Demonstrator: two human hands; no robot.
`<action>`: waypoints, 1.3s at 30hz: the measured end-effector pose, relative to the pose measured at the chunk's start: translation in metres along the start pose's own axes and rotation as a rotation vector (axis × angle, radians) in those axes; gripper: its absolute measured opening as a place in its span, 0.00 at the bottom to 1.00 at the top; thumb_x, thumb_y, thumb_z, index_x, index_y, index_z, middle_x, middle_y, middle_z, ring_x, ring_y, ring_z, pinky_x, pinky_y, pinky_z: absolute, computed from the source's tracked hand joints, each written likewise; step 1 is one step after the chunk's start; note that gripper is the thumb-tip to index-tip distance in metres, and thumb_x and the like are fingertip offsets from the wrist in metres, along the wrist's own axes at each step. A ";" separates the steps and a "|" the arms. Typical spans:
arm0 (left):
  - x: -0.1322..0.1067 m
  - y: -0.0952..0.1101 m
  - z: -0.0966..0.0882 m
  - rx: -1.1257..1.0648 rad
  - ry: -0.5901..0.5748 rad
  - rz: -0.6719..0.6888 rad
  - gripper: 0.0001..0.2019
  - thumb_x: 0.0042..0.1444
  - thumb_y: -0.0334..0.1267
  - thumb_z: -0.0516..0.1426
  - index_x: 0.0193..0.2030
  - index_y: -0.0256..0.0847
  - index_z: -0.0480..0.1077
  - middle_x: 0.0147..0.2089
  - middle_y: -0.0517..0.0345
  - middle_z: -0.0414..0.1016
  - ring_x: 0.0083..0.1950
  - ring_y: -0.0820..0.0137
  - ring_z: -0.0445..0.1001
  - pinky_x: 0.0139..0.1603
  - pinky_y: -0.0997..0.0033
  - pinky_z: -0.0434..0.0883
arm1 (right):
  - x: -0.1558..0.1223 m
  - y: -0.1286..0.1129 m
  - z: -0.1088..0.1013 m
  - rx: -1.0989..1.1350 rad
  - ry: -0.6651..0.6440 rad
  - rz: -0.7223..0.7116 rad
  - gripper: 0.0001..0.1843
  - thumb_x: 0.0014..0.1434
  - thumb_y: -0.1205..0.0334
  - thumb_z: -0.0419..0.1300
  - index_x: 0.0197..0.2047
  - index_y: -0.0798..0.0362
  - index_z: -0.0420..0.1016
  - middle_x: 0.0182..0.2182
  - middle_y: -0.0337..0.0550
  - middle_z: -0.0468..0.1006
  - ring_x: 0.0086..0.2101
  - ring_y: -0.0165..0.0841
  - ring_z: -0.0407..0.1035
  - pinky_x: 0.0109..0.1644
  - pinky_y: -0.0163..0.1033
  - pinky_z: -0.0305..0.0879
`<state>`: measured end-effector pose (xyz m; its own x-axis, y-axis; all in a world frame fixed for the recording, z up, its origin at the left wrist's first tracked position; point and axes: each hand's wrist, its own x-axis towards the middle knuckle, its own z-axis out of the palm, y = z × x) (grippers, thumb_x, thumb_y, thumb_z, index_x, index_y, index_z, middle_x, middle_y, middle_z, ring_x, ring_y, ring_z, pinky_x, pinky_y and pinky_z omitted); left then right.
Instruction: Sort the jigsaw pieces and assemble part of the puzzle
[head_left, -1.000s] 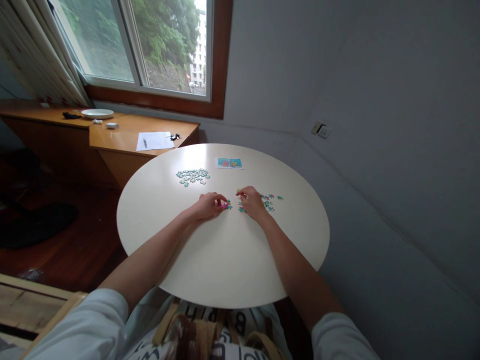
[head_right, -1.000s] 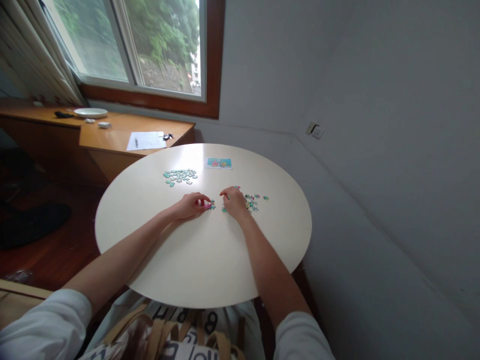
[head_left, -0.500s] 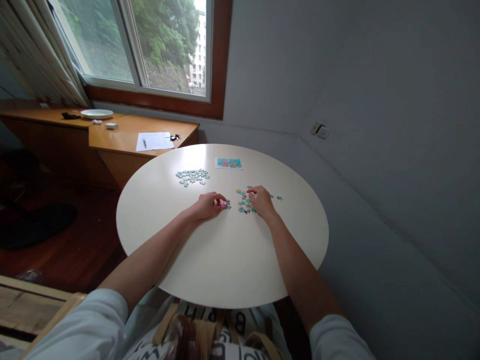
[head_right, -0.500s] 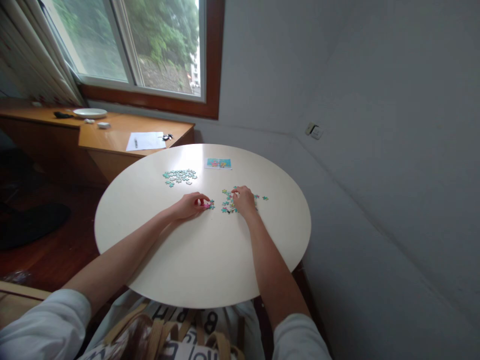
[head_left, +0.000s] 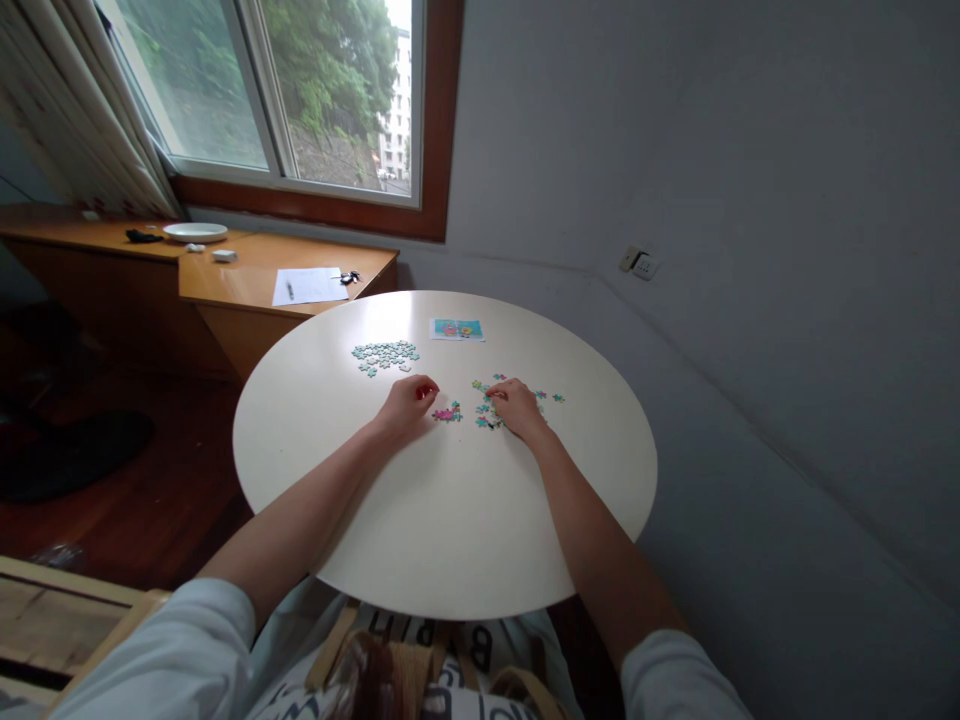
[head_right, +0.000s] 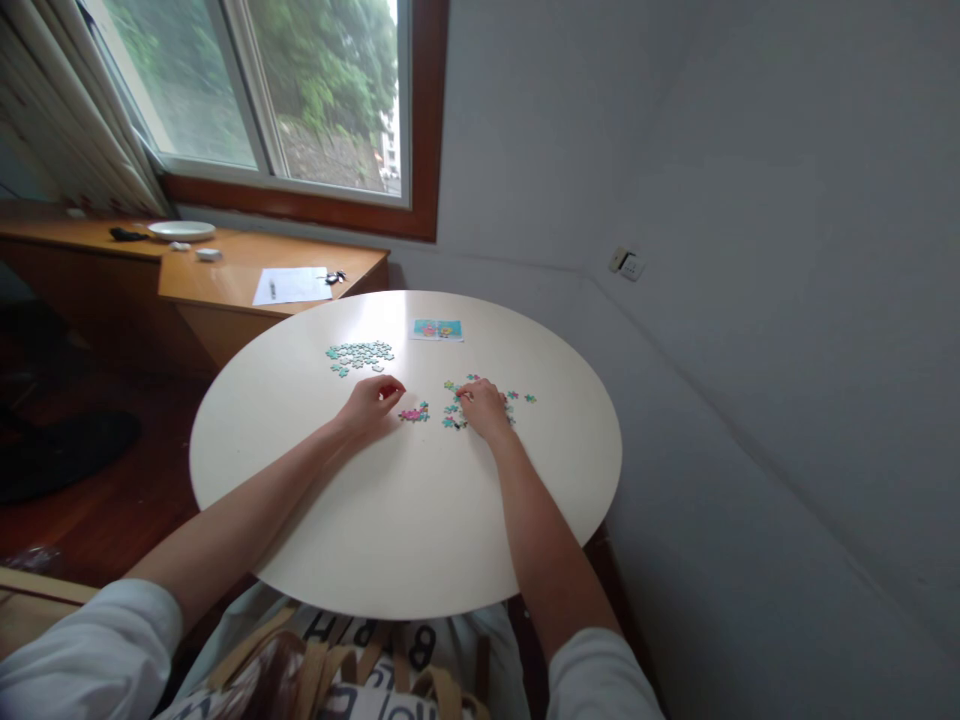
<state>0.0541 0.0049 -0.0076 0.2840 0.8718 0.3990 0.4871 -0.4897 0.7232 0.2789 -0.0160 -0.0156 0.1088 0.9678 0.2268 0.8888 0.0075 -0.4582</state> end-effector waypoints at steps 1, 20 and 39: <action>0.000 0.001 0.000 -0.006 0.012 -0.004 0.07 0.48 0.31 0.53 0.29 0.38 0.72 0.25 0.60 0.70 0.27 0.72 0.66 0.31 0.73 0.64 | -0.001 -0.001 -0.001 -0.008 0.000 -0.002 0.13 0.57 0.66 0.54 0.39 0.49 0.80 0.44 0.43 0.75 0.45 0.34 0.68 0.51 0.38 0.61; -0.001 0.006 -0.002 -0.137 0.060 -0.115 0.08 0.48 0.28 0.47 0.29 0.40 0.66 0.21 0.63 0.64 0.25 0.72 0.61 0.28 0.73 0.57 | 0.002 0.038 -0.041 -0.106 0.155 0.294 0.15 0.57 0.65 0.53 0.44 0.51 0.78 0.47 0.47 0.75 0.46 0.36 0.69 0.52 0.40 0.61; 0.000 0.003 -0.002 -0.126 0.070 -0.085 0.06 0.52 0.33 0.48 0.33 0.40 0.66 0.19 0.66 0.58 0.22 0.73 0.59 0.26 0.73 0.57 | 0.002 0.053 -0.040 -0.056 0.018 0.330 0.14 0.50 0.57 0.64 0.41 0.50 0.79 0.40 0.42 0.80 0.39 0.32 0.72 0.41 0.33 0.62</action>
<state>0.0540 0.0039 -0.0042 0.1858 0.9109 0.3683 0.3981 -0.4125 0.8194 0.3439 -0.0234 -0.0054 0.4025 0.9110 0.0898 0.8272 -0.3199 -0.4620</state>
